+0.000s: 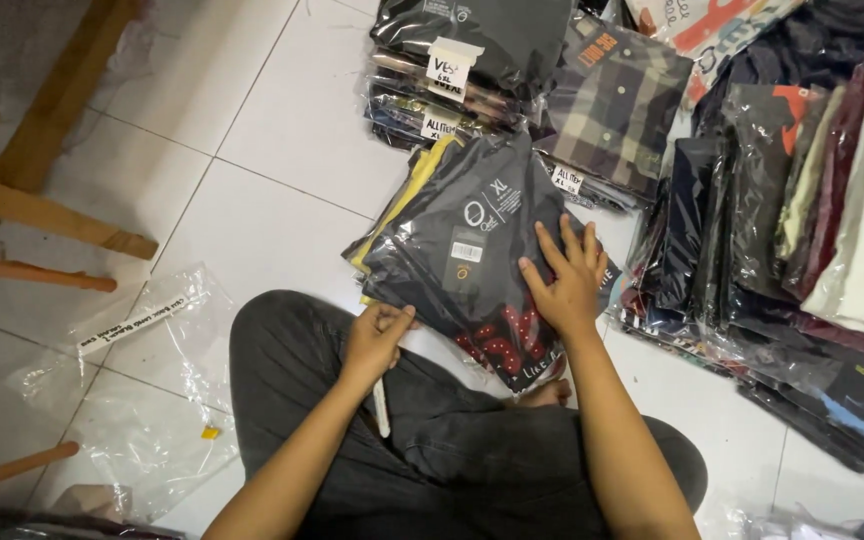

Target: The person sits on the floor and labels packaged clothing items. They tear off pieces of masking tape, write on them with a marker, and attach the labels to the plastic-wrapped shirts. The person handles several stacks of packaged shirts, including plaid and graphic tees, organizing them on the floor.

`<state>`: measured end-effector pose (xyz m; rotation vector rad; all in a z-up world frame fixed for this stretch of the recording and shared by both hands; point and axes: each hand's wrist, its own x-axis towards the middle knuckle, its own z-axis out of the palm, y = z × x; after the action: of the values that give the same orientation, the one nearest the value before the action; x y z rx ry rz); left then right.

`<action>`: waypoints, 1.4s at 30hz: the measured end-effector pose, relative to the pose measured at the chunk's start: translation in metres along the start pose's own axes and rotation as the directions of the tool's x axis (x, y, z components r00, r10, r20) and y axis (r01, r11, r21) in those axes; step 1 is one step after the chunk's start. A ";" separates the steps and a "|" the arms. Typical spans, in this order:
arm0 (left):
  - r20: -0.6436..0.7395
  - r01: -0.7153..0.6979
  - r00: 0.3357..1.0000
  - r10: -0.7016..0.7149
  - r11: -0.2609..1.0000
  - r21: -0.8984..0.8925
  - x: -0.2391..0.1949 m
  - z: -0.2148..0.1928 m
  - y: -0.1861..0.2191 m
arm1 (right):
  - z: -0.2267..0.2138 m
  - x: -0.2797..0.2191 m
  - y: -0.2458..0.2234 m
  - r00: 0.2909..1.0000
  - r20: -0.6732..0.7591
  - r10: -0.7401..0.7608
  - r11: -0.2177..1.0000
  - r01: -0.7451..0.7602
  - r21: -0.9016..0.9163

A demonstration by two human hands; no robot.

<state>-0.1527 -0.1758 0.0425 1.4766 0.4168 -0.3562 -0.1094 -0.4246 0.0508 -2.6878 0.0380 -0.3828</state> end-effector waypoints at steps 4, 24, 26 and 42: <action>0.031 -0.007 1.000 0.005 0.999 0.043 0.006 0.001 -0.008 | 0.003 0.006 -0.016 0.999 0.012 -0.052 0.999 0.052 0.002; 0.152 0.239 0.955 -0.253 0.966 0.102 0.021 0.013 -0.011 | -0.010 0.009 0.083 0.934 0.199 0.295 0.653 -0.349 0.672; 0.103 0.234 0.965 -0.239 0.970 0.066 0.024 0.022 -0.019 | 0.003 0.011 0.088 0.900 0.238 0.365 0.428 -0.389 0.816; -0.099 0.159 0.985 -0.140 0.960 0.232 0.044 0.022 0.061 | 0.105 -0.022 0.222 0.500 0.607 0.618 -0.099 -0.716 0.691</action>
<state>-0.0836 -0.1931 0.0764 1.7036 0.5694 -0.4805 -0.0952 -0.5820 -0.1388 -1.1643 0.8893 0.1074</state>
